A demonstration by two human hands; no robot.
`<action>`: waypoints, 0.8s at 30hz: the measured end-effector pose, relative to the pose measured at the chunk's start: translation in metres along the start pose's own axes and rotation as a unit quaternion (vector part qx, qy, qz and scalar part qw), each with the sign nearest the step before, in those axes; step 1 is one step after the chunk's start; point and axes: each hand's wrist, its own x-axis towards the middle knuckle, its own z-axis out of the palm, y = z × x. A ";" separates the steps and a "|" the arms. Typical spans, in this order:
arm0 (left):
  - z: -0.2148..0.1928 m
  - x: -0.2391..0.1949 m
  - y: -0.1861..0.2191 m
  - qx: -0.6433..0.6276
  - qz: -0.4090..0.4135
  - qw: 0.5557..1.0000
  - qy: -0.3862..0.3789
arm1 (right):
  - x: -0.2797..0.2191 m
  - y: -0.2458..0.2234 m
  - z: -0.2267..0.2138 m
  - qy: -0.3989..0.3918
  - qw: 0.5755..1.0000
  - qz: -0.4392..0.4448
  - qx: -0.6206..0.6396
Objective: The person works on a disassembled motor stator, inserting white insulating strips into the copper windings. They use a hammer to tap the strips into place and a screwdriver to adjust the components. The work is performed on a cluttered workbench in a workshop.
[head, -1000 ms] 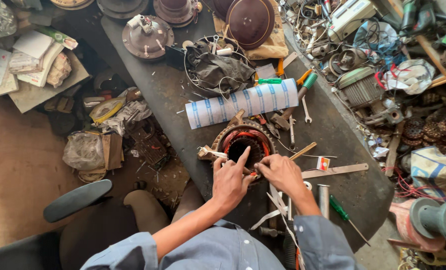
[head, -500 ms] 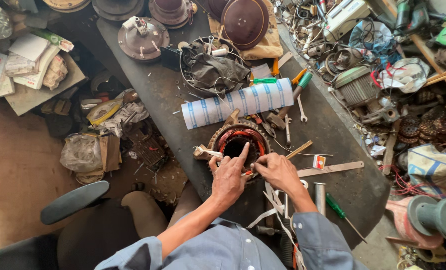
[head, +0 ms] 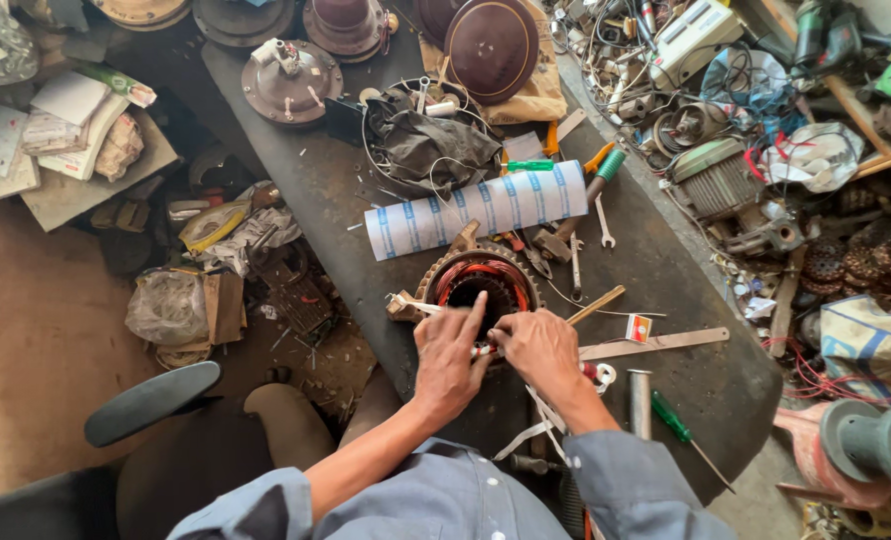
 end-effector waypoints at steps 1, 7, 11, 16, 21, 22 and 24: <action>-0.002 -0.001 0.000 0.008 0.007 0.999 0.045 | -0.004 -0.001 0.001 0.012 1.000 0.001 -0.007; -0.005 0.008 -0.017 0.046 -0.080 0.987 0.135 | -0.017 0.005 0.014 0.191 0.976 -0.105 0.024; -0.013 0.037 -0.036 0.118 -0.136 0.983 0.049 | -0.013 0.013 0.032 0.241 0.959 -0.123 0.082; -0.021 0.072 -0.046 0.119 -0.262 0.946 -0.146 | -0.002 0.031 0.050 0.216 0.951 -0.067 0.212; -0.022 0.079 -0.045 0.163 -0.234 0.947 -0.146 | 0.012 0.042 0.050 0.120 0.960 0.005 0.252; -0.022 0.079 -0.045 0.163 -0.236 0.946 -0.151 | 0.012 0.041 0.049 0.122 0.960 0.005 0.251; -0.022 0.081 -0.046 0.163 -0.237 0.944 -0.162 | 0.012 0.039 0.047 0.127 0.961 0.006 0.246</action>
